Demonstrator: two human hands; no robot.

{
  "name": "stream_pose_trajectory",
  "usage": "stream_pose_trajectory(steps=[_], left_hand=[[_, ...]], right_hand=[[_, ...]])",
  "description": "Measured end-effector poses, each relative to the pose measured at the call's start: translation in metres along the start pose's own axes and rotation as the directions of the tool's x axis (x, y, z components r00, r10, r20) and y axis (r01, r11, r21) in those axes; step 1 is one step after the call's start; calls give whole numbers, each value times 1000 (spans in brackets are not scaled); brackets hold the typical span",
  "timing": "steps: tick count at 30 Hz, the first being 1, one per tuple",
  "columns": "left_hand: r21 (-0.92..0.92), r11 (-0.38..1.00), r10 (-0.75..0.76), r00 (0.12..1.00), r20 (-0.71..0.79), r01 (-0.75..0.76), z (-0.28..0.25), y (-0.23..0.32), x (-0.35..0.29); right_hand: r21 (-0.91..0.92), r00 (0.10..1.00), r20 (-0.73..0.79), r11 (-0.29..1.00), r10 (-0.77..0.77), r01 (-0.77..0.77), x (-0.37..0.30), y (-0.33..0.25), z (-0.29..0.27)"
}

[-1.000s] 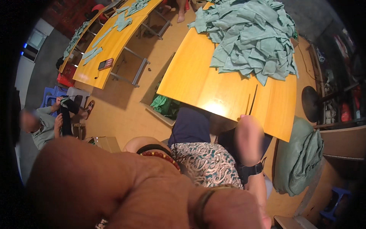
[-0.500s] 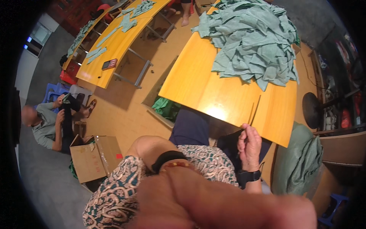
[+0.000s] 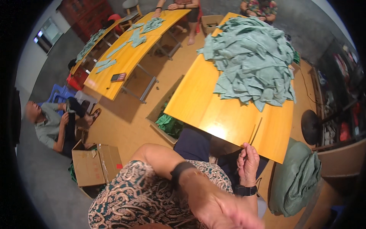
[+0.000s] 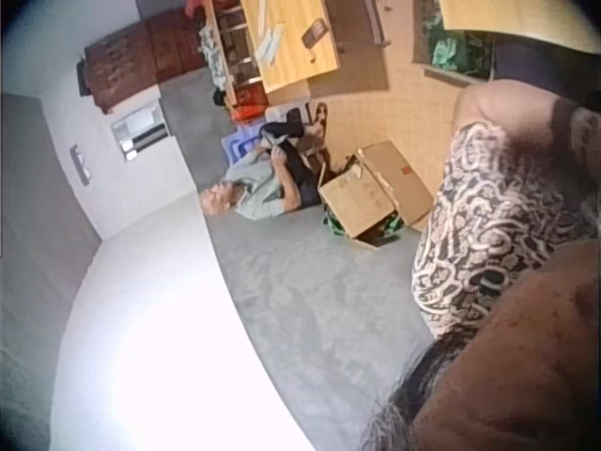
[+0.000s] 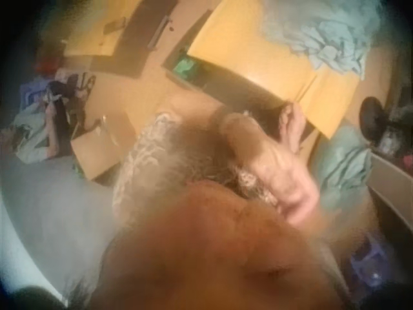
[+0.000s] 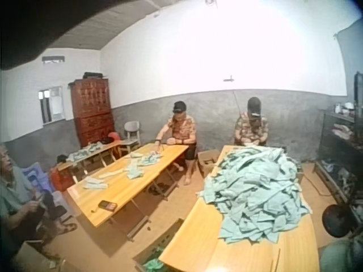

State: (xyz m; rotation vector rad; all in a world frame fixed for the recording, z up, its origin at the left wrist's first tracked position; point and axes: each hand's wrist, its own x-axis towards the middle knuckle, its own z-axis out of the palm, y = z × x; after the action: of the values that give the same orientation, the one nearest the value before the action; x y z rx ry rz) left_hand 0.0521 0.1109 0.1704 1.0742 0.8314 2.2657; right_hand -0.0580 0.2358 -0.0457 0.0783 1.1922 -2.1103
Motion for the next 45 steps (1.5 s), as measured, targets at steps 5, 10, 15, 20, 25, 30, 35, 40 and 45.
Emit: stream_pose_trajectory(steps=[5,10,15,20,25,30,35,40,45], left_hand=[[323,927,53,784,-618,192,-78,-5,-35],[558,624,459,321,-829,548,-180,9,-113],[439,585,473,152,-868,682,-242,22,-130],[483,435,552,198,-810,760,-278,7,-115],[387,447,516,121,-848,807,-314,3,-103],[505,502,653,74,-753,702,-324,2,-98],[532,220,614,307,-727,818,-273,6,-102],[468,-86,464,451,-763,880,-243,6,-142],[425,218,459,292,-839,879,-240,13,-139]], right_hand=[[-84,980,-62,980,-187,181,10,-18,5],[88,990,-6,986,-140,140,41,-47,-8],[122,986,-44,979,-160,164,67,-58,-9],[19,982,-49,982,-185,186,78,-55,-8],[-26,986,-23,986,-162,162,74,-55,-6],[-62,988,11,986,-154,154,76,-53,-10],[-40,990,7,989,-141,141,74,-50,-12],[-44,990,24,989,-140,141,75,-49,-13],[-107,986,19,980,-167,168,79,-48,-13]])
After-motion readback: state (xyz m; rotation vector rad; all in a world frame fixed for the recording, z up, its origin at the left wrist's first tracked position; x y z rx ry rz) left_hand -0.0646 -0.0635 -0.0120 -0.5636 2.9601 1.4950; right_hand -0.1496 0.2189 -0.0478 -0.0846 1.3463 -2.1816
